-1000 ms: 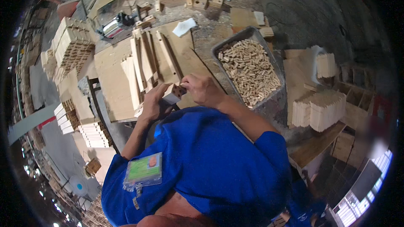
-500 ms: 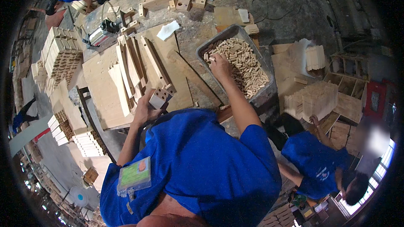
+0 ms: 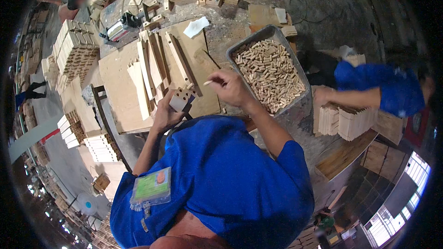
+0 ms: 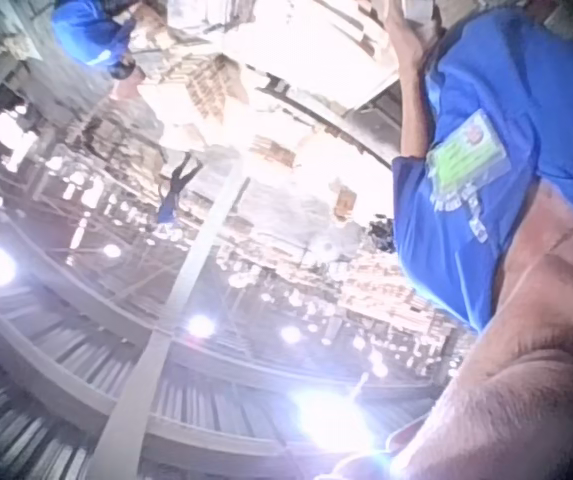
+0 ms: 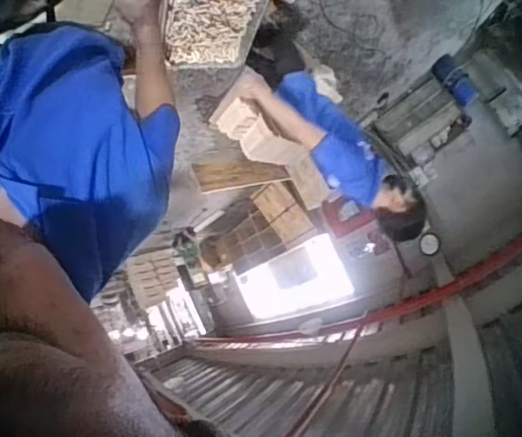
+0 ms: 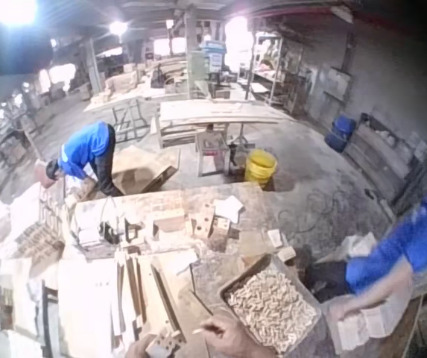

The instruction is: The person inserts small wooden dowels into pre-drilled holes on rectangular wooden blocks. They repeatedly pick up blocks, insert dowels one at a time, and place the assembled pieces onto a nearby stack.

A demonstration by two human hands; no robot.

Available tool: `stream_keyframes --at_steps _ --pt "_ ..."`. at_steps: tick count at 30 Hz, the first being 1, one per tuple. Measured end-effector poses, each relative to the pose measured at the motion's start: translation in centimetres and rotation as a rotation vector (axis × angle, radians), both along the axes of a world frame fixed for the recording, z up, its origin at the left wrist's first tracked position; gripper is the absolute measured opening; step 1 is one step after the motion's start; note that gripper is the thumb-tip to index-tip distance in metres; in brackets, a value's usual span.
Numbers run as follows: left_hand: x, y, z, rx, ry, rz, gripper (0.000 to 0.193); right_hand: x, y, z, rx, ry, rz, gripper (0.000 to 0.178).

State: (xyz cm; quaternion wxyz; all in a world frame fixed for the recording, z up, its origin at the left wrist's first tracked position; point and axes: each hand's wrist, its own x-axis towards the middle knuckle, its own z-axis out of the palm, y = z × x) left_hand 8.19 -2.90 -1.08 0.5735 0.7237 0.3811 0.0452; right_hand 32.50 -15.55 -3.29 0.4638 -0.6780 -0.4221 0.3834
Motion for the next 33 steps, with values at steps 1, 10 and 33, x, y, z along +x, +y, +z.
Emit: stream_keyframes --at_steps 1,10,33 --pt "-0.1 0.1 -0.3 0.036 -0.007 -0.021 0.044 -0.8 0.0 0.8 0.014 0.032 0.063 0.013" --pt "-1.0 0.2 -1.1 0.139 -0.025 -0.114 0.057 -2.7 0.2 1.5 0.179 -0.266 0.16 0.015" --pt "-0.8 1.6 -1.5 0.029 0.044 0.11 0.06 -4.1 -3.2 -12.5 -0.783 -0.727 0.056 0.088"
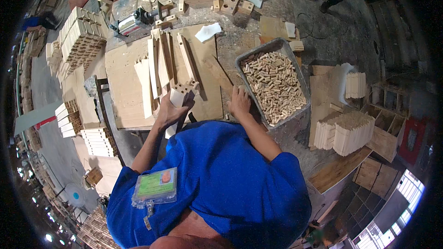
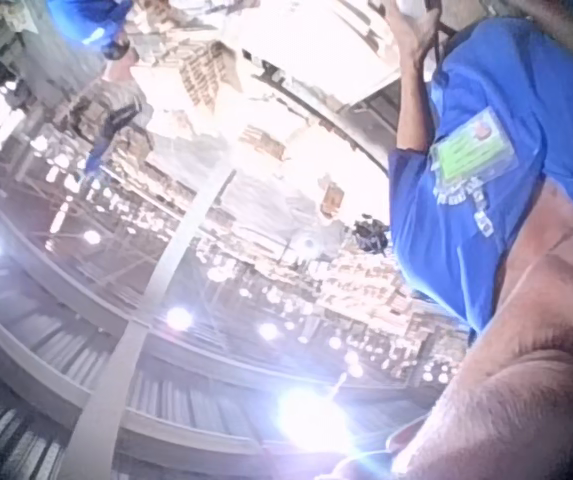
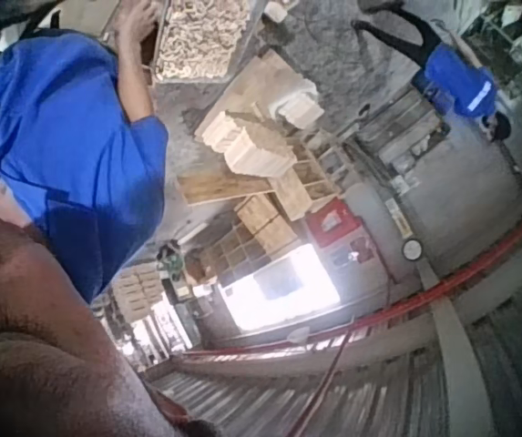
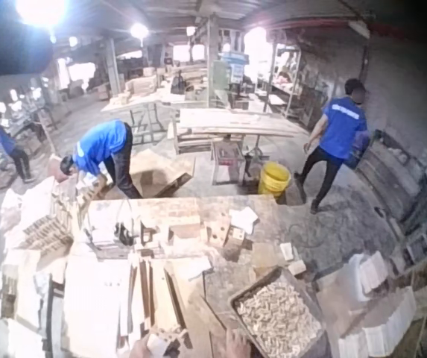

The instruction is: The person inserts small wooden dowels into pre-drilled holes on rectangular wooden blocks. They repeatedly pick up blocks, insert dowels one at a time, and place the assembled pieces onto a nearby stack.

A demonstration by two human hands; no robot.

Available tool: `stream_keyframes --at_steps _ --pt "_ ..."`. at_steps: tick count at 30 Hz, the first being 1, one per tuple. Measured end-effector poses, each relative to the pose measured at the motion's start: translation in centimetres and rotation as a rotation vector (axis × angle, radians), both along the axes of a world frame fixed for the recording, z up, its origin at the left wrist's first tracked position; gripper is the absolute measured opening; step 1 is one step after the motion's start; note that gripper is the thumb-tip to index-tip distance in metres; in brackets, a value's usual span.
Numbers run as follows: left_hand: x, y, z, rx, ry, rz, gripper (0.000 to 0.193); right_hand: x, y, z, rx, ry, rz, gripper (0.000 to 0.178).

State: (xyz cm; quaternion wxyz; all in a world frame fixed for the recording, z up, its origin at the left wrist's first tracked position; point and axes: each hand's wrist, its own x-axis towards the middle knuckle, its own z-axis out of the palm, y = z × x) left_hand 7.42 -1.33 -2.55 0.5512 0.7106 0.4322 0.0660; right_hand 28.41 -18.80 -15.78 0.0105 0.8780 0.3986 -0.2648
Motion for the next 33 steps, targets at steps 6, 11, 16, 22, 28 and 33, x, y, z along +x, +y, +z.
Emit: stream_keyframes --at_steps 6,11,16,22,28,33 --pt "-0.1 1.0 -0.5 0.032 0.04 0.075 0.052 1.1 0.7 -0.2 0.158 0.322 -0.308 0.065" --pt "-0.5 1.0 -0.9 0.168 0.088 0.14 0.051 3.3 1.0 9.0 0.625 0.494 -0.387 0.045" --pt "0.0 1.3 -0.9 0.21 0.062 0.127 0.045 3.1 0.6 10.6 0.754 0.344 -0.415 0.036" --pt "-1.0 0.8 -0.8 0.2 0.059 0.115 0.044 2.9 0.0 11.2 0.683 0.372 -0.219 0.049" --pt "-1.1 0.7 -0.9 0.175 0.086 0.11 0.046 1.6 0.5 11.2 0.49 0.236 -0.043 0.041" --pt "-1.9 0.5 -1.4 0.21 0.058 0.188 0.044 1.8 0.9 10.9 0.662 0.312 -0.298 0.04"
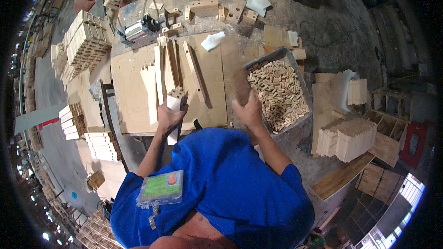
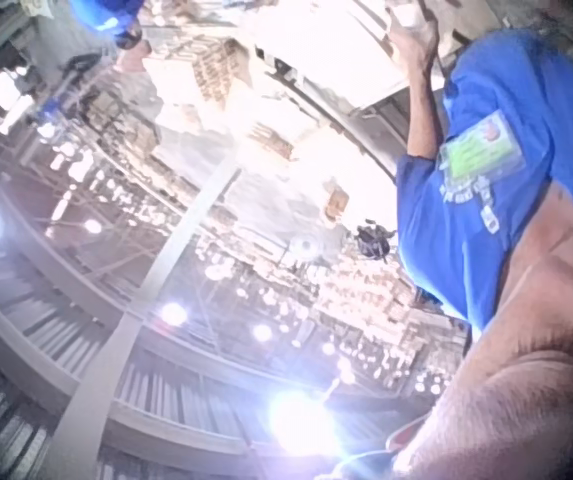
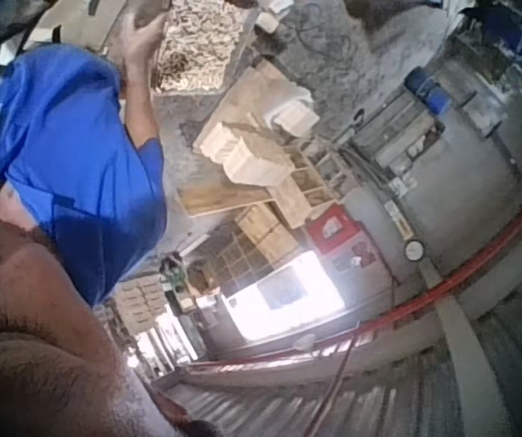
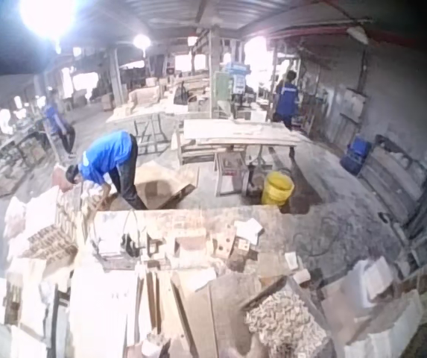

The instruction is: The person inserts small wooden dowels into pre-drilled holes on rectangular wooden blocks. They repeatedly pick up blocks, insert dowels one at a time, and place the assembled pieces onto a nearby stack.

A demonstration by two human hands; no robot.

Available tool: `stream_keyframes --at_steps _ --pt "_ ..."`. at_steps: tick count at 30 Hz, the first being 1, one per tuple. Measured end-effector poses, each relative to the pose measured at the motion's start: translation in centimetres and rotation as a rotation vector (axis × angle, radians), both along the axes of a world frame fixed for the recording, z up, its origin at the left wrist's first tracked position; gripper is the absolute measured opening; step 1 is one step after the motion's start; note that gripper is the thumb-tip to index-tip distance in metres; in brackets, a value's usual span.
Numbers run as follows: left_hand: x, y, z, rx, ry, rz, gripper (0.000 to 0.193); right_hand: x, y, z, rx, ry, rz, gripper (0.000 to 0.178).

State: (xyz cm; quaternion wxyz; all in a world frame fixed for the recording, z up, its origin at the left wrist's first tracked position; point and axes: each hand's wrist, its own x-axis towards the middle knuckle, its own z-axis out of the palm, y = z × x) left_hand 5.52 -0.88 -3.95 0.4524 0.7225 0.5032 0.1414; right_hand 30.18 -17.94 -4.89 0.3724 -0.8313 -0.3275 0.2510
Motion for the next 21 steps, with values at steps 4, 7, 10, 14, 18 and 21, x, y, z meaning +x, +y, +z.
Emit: stream_keyframes --at_steps 4,7,10,14,18,21 --pt "1.1 0.8 1.1 -0.019 0.039 -0.038 0.04 -1.2 0.3 -1.4 -0.098 -0.169 0.004 0.049" --pt "1.2 1.5 0.4 -0.061 0.063 -0.062 0.044 -0.4 -0.8 -1.4 -0.309 -0.099 0.341 0.06" --pt "1.0 3.8 -2.3 -0.116 0.292 0.045 0.048 -0.3 -1.6 -3.8 -0.249 0.02 0.036 0.062" --pt "2.9 8.8 -3.7 -0.004 -0.008 0.14 0.047 0.3 -2.0 -5.7 -0.381 0.026 0.002 0.065" --pt "2.9 13.7 -4.9 0.114 0.122 0.172 0.043 -0.2 -1.9 -8.3 -0.551 -0.014 0.19 0.072" --pt "4.2 13.5 -2.8 0.119 0.155 0.144 0.039 -1.2 -2.1 -10.0 -0.582 0.043 0.122 0.072"
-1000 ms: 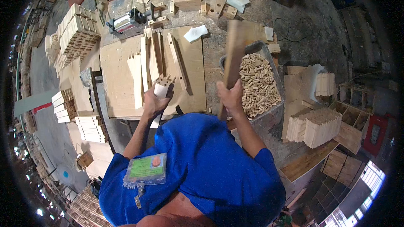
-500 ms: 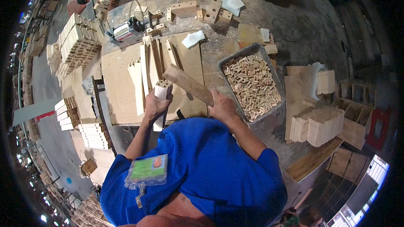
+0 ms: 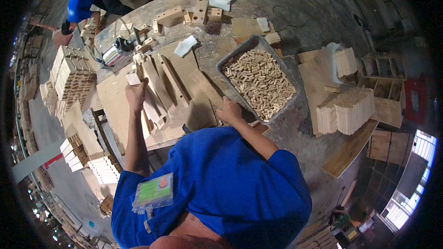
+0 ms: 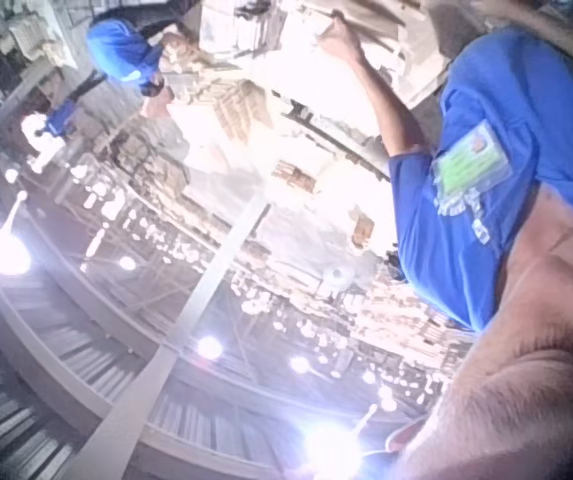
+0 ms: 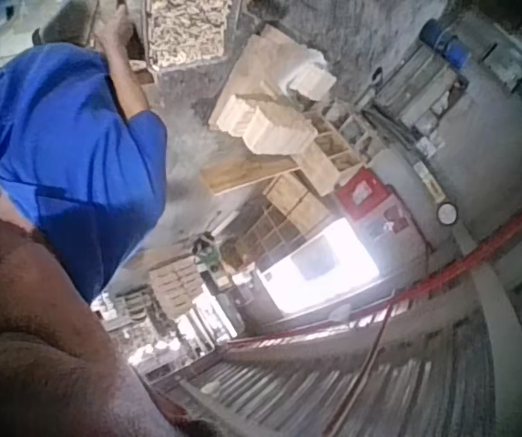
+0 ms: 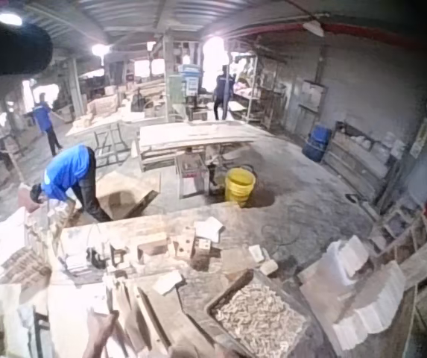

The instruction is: The person inserts small wooden dowels into pre-drilled holes on rectangular wooden blocks. They repeatedly pick up blocks, insert dowels one at a time, and place the assembled pieces onto a nearby stack.

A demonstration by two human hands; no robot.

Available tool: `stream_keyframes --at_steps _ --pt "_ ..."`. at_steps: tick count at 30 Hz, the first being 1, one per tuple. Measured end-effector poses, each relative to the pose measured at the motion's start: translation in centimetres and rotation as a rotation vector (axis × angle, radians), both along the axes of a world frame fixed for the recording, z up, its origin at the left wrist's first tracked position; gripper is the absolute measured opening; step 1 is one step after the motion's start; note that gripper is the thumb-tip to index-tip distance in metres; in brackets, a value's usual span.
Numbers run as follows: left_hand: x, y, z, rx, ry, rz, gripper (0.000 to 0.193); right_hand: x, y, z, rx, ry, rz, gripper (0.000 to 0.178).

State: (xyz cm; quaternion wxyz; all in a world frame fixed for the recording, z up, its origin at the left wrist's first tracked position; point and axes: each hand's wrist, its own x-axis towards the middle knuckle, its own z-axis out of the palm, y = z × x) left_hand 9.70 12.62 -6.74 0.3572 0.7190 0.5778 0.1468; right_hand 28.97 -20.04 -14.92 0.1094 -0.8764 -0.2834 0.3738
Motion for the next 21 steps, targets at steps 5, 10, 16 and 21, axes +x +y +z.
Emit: stream_keyframes --at_steps 5,10,16,21 --pt "-1.9 -2.9 0.6 -0.045 -0.199 -0.152 0.029 -0.3 0.2 0.0 0.301 -0.291 0.082 0.054" --pt "-1.9 -8.0 1.7 -0.292 -0.039 -0.262 0.031 6.0 2.9 -0.3 0.418 -0.235 -0.238 0.034" --pt "-0.5 -12.8 3.5 -0.321 -0.112 -0.465 0.045 11.1 5.8 -2.5 0.1 -0.226 -0.27 0.034" --pt "0.0 -14.4 4.3 -0.393 -0.161 -0.444 0.048 10.4 6.9 -3.3 0.252 -0.266 -0.277 0.029"
